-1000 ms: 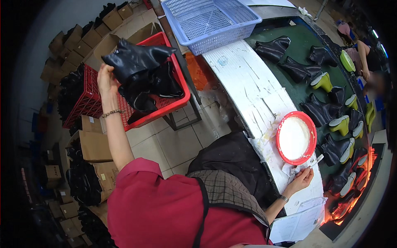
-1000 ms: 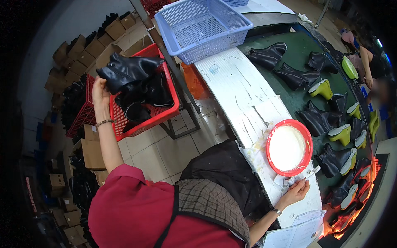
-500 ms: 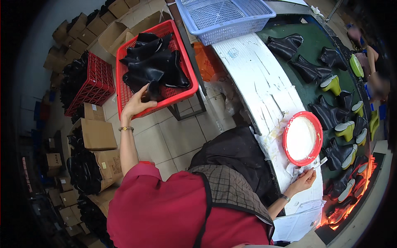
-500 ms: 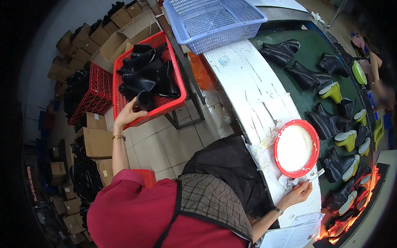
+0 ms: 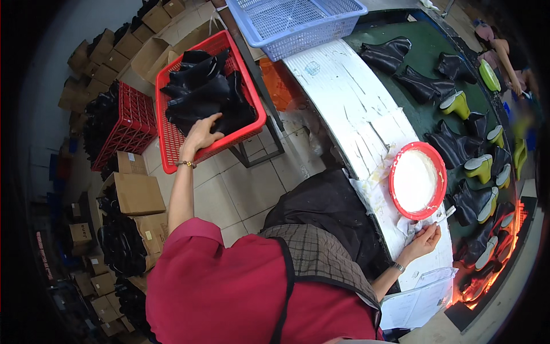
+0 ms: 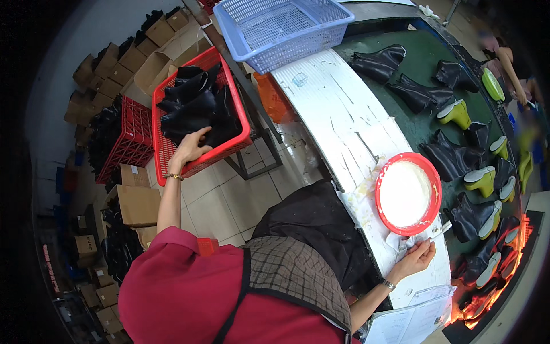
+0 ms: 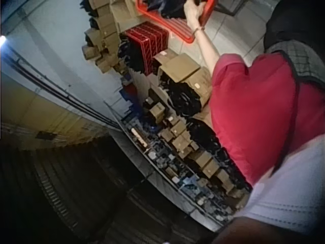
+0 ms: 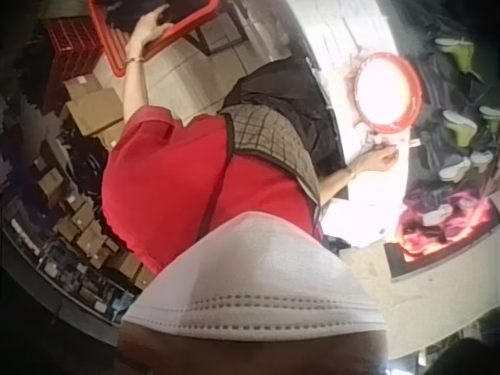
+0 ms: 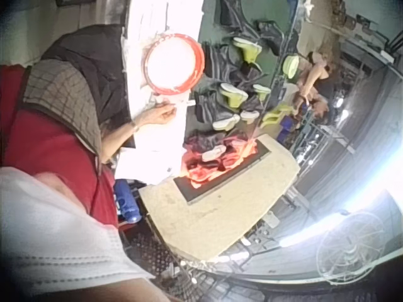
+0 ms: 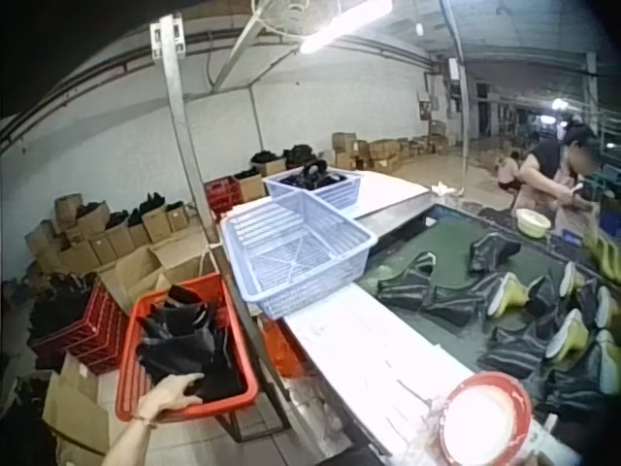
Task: Applying glue to the edges of shoe upper components using a brush and a bowl of adhesive.
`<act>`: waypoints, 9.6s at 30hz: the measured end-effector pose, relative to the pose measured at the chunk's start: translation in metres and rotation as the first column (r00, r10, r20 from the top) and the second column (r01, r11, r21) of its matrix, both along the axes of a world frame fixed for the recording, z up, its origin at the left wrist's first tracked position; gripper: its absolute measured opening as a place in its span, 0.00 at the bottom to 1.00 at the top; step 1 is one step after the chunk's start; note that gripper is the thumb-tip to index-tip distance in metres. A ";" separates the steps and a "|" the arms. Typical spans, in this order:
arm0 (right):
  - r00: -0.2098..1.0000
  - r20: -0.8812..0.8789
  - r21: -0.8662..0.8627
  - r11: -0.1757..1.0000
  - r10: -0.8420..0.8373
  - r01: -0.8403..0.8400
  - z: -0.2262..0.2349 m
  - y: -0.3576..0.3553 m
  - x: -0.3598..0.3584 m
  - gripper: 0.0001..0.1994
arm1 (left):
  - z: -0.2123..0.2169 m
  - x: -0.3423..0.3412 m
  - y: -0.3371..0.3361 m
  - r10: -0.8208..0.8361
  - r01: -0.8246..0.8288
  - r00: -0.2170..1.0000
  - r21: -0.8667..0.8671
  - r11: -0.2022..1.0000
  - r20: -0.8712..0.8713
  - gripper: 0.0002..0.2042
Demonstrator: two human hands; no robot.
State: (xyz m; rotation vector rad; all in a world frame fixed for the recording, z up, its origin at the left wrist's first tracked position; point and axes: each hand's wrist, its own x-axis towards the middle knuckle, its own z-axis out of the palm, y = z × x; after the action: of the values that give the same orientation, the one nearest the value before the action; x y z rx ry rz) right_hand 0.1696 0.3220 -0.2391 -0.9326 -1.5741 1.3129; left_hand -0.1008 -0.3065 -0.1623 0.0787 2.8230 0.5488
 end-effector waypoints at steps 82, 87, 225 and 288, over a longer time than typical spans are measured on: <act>0.644 0.745 0.541 0.720 -0.173 -0.434 0.134 -0.028 -0.011 0.08 | 0.014 -0.046 0.337 -0.766 0.819 0.574 0.191 0.541 -0.289 0.66; 0.797 0.600 0.440 0.861 -0.070 -0.256 0.131 -0.036 -0.004 0.09 | -0.003 -0.028 0.338 -0.717 0.764 0.591 -0.029 0.645 -0.370 0.59; 0.995 0.057 -0.189 0.977 -0.087 0.096 0.019 0.014 -0.014 0.08 | 0.027 -0.368 0.622 -0.255 -0.180 0.940 0.963 0.199 0.229 0.15; 0.999 -0.034 -0.090 0.996 -0.020 0.017 -0.001 0.021 -0.019 0.09 | -0.077 -0.131 0.353 -0.570 0.478 0.597 -0.321 0.818 -0.565 0.25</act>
State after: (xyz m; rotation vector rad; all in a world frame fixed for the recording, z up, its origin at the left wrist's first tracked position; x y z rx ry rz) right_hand 0.1501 0.3429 -0.2397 -0.9726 -1.4865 1.3892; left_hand -0.2313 0.0470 -0.2396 1.2768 3.2027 0.1890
